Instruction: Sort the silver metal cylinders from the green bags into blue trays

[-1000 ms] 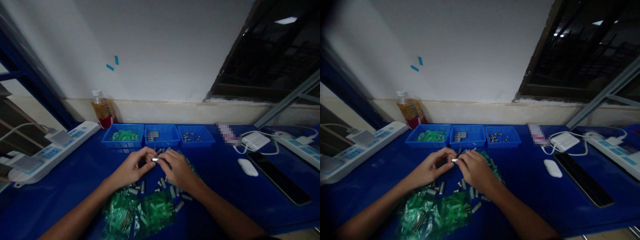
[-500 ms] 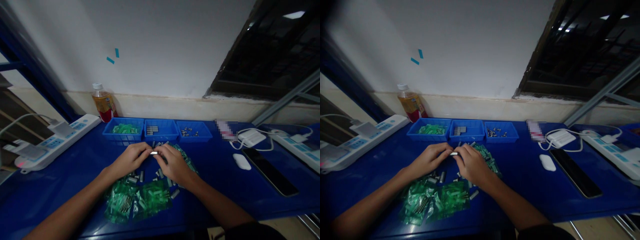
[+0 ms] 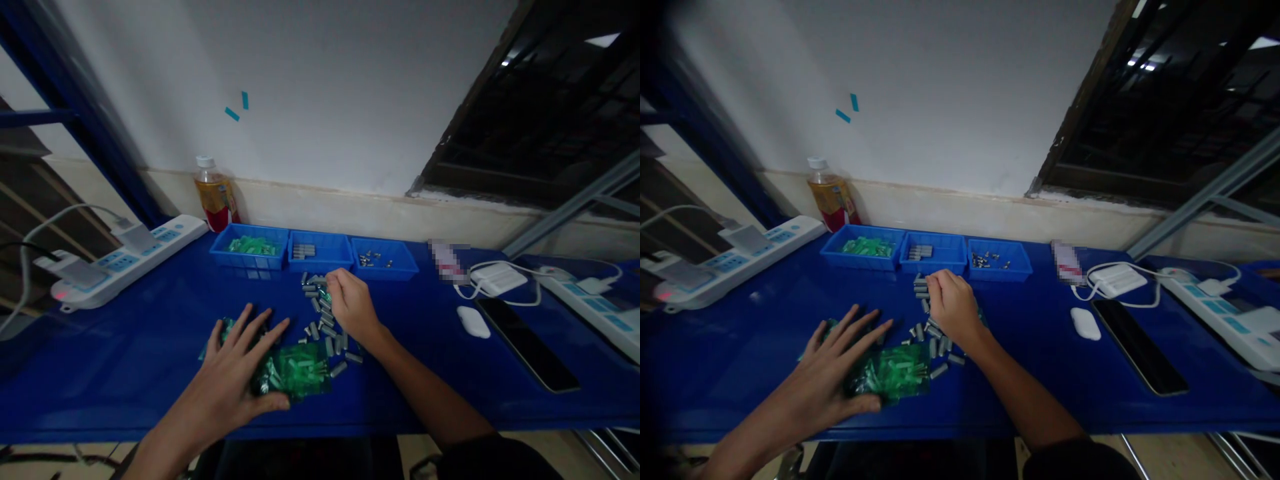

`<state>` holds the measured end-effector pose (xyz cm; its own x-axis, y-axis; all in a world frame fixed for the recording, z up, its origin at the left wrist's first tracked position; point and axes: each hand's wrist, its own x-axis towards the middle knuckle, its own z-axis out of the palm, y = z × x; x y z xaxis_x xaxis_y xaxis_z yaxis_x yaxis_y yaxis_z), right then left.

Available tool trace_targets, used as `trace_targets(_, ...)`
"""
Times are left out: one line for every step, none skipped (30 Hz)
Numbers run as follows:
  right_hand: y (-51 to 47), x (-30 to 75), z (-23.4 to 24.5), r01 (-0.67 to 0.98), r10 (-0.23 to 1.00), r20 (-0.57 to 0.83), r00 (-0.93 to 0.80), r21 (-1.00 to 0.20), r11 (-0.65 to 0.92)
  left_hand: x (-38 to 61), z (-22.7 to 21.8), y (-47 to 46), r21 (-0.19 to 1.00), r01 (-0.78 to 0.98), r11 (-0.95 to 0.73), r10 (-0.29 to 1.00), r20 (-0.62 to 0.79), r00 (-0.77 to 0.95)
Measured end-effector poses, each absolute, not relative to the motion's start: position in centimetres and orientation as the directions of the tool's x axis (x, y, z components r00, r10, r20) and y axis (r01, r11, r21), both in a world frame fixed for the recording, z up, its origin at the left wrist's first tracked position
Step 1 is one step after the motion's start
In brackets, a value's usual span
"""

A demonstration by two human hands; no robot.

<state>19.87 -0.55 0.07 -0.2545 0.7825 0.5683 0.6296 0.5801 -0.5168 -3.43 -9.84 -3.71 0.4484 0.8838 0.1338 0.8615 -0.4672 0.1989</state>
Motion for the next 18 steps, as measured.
trace_targets(-0.6, 19.8, 0.0, 0.626, 0.782, 0.566, -0.261, -0.518, 0.583, -2.7, -3.7, -9.2, 0.206, 0.857, -0.472, 0.881, 0.129, 0.455)
trace_targets(-0.6, 19.7, 0.0, 0.623, 0.781, 0.564, -0.268, -0.517, 0.587, -2.1, -3.6, -8.6, 0.216, 0.854, -0.474, 0.881, 0.128, 0.456)
trace_targets(-0.7, 19.6, 0.0, 0.622, 0.781, 0.561, -0.274, -0.516, 0.589, -1.6, -3.4, -7.9, 0.227, 0.851, -0.474, 0.88, 0.126, 0.457)
trace_targets(-0.7, 19.6, 0.0, 0.623, 0.782, 0.557, -0.281, -0.514, 0.59, -1.2, -3.2, -7.3, 0.238, 0.847, -0.476, 0.879, 0.12, 0.461)
trace_targets(-0.7, 19.5, -0.1, 0.624, 0.784, 0.551, -0.287, -0.513, 0.589, -1.0, -3.0, -6.8, 0.249, 0.84, -0.483, 0.875, 0.111, 0.47)
trace_targets(-0.7, 19.5, -0.1, 0.628, 0.786, 0.545, -0.292, -0.511, 0.587, -0.9, -2.7, -6.4, 0.262, 0.829, -0.495, 0.868, 0.094, 0.488)
trace_targets(-0.6, 19.5, -0.2, 0.632, 0.789, 0.539, -0.296, -0.509, 0.585, -0.9, -2.4, -6.0, 0.282, 0.814, -0.509, 0.856, 0.067, 0.512)
trace_targets(-0.6, 19.4, -0.3, 0.637, 0.791, 0.533, -0.298, -0.506, 0.581, -0.9, -2.0, -5.6, 0.308, 0.799, -0.516, 0.846, 0.036, 0.532)
trace_targets(-0.5, 19.4, -0.4, 0.643, 0.794, 0.53, -0.297, -0.503, 0.577, -1.0, -1.5, -5.1, 0.339, 0.79, -0.511, 0.842, 0.011, 0.539)
trace_targets(-0.5, 19.4, -0.5, 0.651, 0.797, 0.529, -0.293, -0.5, 0.571, -1.0, -0.9, -4.5, 0.371, 0.786, -0.495, 0.847, 0.004, 0.531)
trace_targets(-0.4, 19.4, -0.6, 0.657, 0.799, 0.529, -0.285, -0.499, 0.565, -0.8, -0.3, -3.9, 0.402, 0.788, -0.466, 0.867, 0.03, 0.497)
trace_targets(-0.3, 19.4, -0.7, 0.661, 0.802, 0.53, -0.274, -0.502, 0.558, -0.6, 0.3, -3.2, 0.43, 0.787, -0.441, 0.89, 0.095, 0.447)
trace_targets(-0.3, 19.4, -0.7, 0.66, 0.807, 0.53, -0.261, -0.512, 0.549, -0.2, 0.9, -2.5, 0.46, 0.769, -0.444, 0.895, 0.187, 0.405)
trace_targets(-0.3, 19.3, -0.8, 0.653, 0.814, 0.527, -0.245, -0.531, 0.54, 0.2, 1.4, -1.7, 0.489, 0.732, -0.475, 0.88, 0.272, 0.39)
trace_targets(-0.2, 19.3, -0.8, 0.639, 0.823, 0.521, -0.228, -0.557, 0.53, 0.7, 1.9, -1.1, 0.513, 0.675, -0.53, 0.848, 0.329, 0.415)
trace_targets(-0.2, 19.2, -0.8, 0.622, 0.834, 0.51, -0.212, -0.588, 0.517, 1.2, 2.2, -0.5, 0.528, 0.616, -0.585, 0.811, 0.365, 0.458)
trace_targets(-0.2, 19.2, -0.8, 0.602, 0.847, 0.494, -0.196, -0.621, 0.502, 1.7, 2.4, 0.0, 0.534, 0.564, -0.63, 0.775, 0.385, 0.501)
trace_targets(-0.2, 19.2, -0.7, 0.583, 0.862, 0.474, -0.183, -0.653, 0.483, 2.2, 2.5, 0.4, 0.533, 0.527, -0.662, 0.746, 0.397, 0.535)
